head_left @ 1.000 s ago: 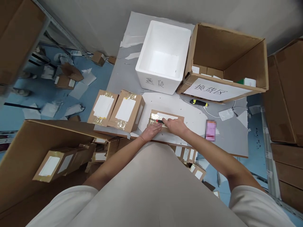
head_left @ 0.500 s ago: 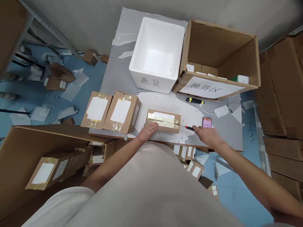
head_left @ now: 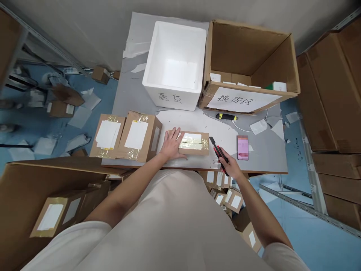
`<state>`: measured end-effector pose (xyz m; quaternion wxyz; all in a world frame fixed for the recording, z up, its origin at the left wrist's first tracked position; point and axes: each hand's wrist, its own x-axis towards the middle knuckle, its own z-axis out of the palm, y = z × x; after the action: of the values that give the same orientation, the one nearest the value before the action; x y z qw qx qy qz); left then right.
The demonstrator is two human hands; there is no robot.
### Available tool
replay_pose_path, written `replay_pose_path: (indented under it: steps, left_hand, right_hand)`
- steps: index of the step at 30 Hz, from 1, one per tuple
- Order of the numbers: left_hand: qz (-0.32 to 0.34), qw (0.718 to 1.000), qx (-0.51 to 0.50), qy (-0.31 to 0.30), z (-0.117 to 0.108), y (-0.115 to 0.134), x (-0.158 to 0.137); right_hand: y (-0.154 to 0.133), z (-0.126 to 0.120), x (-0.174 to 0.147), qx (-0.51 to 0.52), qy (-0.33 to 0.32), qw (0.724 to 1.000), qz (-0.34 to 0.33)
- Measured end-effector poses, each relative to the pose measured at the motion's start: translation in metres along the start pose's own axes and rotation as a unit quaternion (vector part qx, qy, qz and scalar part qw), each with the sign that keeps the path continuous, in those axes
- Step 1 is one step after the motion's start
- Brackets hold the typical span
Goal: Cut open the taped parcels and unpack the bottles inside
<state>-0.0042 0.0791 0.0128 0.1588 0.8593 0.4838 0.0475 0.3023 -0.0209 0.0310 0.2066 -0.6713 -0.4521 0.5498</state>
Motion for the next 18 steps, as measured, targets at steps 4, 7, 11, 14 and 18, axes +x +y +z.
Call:
replay_pose_path:
  steps: [4, 7, 11, 14, 18]
  left_hand:
    - [-0.001, 1.000, -0.019, -0.011, 0.004, -0.006, 0.006]
    - [0.006, 0.999, -0.041, 0.000, 0.007, -0.008, 0.005]
    - [0.004, 0.998, -0.060, 0.007, 0.008, -0.007, 0.005]
    - [0.000, 0.998, -0.067, 0.007, 0.009, -0.006, 0.006]
    - [0.002, 0.997, -0.073, 0.010, 0.010, -0.008, 0.008]
  right_hand:
    - [0.008, 0.000, 0.003, 0.057, -0.019, 0.998, -0.003]
    - [0.012, -0.004, 0.005, 0.057, -0.033, 0.998, -0.006]
    - [0.016, -0.011, 0.004, 0.026, -0.055, 0.998, -0.012]
    - [0.021, -0.016, -0.004, 0.012, -0.080, 0.997, -0.009]
    - [0.033, -0.014, -0.022, 0.012, -0.100, 0.995, 0.017]
